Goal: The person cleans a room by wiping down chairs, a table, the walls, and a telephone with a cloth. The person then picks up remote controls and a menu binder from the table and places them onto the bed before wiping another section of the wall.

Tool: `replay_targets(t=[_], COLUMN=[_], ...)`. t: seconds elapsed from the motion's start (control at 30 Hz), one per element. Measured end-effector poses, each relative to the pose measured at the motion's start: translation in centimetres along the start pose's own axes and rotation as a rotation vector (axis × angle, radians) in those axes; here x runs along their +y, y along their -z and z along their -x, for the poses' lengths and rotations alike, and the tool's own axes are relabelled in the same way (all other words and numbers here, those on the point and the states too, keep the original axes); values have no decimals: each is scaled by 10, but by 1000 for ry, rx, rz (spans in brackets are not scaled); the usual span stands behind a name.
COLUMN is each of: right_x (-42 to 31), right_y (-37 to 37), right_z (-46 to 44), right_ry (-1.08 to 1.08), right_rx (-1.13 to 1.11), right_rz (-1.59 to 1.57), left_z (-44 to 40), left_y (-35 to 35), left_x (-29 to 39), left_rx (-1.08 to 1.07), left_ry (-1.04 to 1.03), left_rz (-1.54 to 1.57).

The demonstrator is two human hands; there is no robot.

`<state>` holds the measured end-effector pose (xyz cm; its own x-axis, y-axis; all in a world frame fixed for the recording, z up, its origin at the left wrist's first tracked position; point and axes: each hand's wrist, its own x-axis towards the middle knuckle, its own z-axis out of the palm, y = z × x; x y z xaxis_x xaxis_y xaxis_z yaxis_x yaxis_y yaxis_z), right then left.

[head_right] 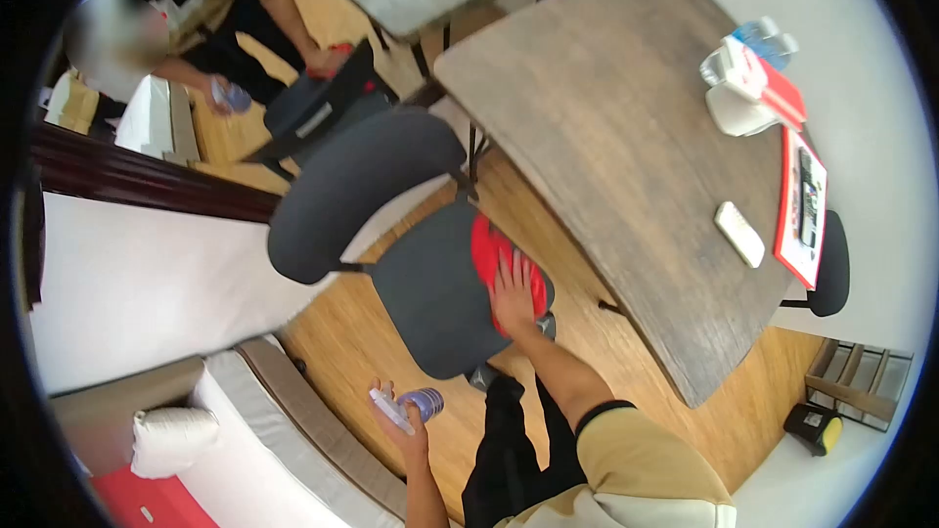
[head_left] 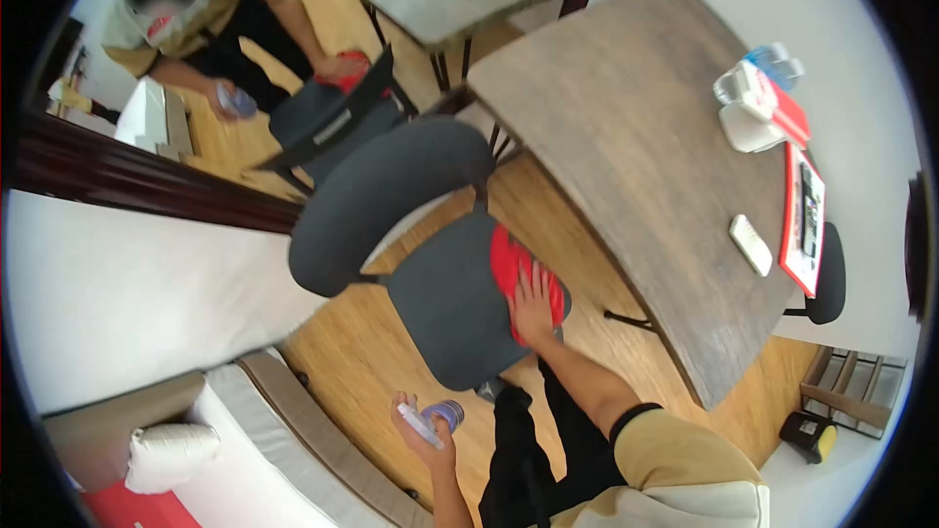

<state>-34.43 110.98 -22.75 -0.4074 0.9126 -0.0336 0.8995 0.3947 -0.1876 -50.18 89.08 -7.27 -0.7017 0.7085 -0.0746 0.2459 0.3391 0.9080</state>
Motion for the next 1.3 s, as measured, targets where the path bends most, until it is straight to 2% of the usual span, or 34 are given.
replay_targets(t=[0.03, 0.07, 0.1, 0.13, 0.17, 0.2, 0.27, 0.3, 0.33, 0.37, 0.4, 0.43, 0.5, 0.53, 0.57, 0.63, 0.67, 0.73, 0.77, 0.83, 0.9, 0.93, 1.03, 1.1, 1.13, 1.17, 1.23, 1.3], right_x=[9, 20, 22, 15, 16, 23, 28, 36, 43, 45, 53, 68, 92, 103, 119, 158, 166, 172, 172, 158, 157, 158, 169, 176, 176, 181, 184, 178], right_y=[-1, -6, 11, 42, 68, 88, 181, 221, 263, 316, 357, 376, 399, 403, 392, 346, 326, 300, 295, 303, 308, 309, 311, 310, 313, 315, 324, 330], right_z=[40, 81, 123, 146, 171, 196, 219, 227, 233, 231, 225, 228, 226, 219, 213, 189, 181, 155, 136, 99, 57, 38, -14, -32, -27, -13, 28, 79], right_ry=[85, 146, 68, -204, -294, -242, -309, -336, -368, -379, -389, -434, -450, -417, -427, -287, -288, -230, -228, -30, 68, 72, 47, 131, 150, 142, 100, 62], right_rx=[-87, -155, -186, -320, -304, -267, -259, -181, -107, -18, 67, 144, 289, 364, 373, 380, 394, 236, 255, 180, 277, 281, 324, 287, 276, 287, 269, 195], right_rz=[-27, -184, -432, -626, -774, -846, -937, -912, -887, -794, -701, -650, -483, -367, -378, -105, -123, -7, -29, -81, -142, -148, -195, -230, -239, -230, -182, -141], left_z=[-12, -19, -28, -40, -48, -57, -69, -72, -72, -71, -72, -73, -73, -69, -64, -58, -52, -43, -38, -34, -31, -37, -54, -77, -112, -130, -158, -197], left_y=[-5, -14, -24, -31, -37, -45, -63, -69, -73, -75, -80, -86, -95, -103, -106, -118, -130, -147, -155, -169, -182, -187, -204, -209, -212, -219, -222, -234], left_x=[0, 1, 1, 2, 4, 9, 27, 46, 68, 88, 103, 119, 162, 190, 219, 265, 276, 291, 295, 301, 312, 317, 335, 350, 348, 346, 368, 361], left_rx=[61, 121, 115, 65, 15, 11, -28, -37, -85, -136, -128, -144, -347, -373, -382, -649, -660, -723, -743, -713, -768, -803, -739, -701, -694, -617, -593, -469], left_ry=[-95, -178, -193, -231, -269, -284, -340, -358, -290, -218, -236, -246, -251, -334, -346, -346, -334, -435, -475, -446, -265, -319, -358, -372, -363, -482, -460, -529], left_rz=[-33, -58, -29, -157, -288, -264, -269, -248, -182, -123, -54, -48, 119, 202, 193, 167, 213, 213, 237, 240, 217, 161, 111, 91, 132, 144, 119, 12])
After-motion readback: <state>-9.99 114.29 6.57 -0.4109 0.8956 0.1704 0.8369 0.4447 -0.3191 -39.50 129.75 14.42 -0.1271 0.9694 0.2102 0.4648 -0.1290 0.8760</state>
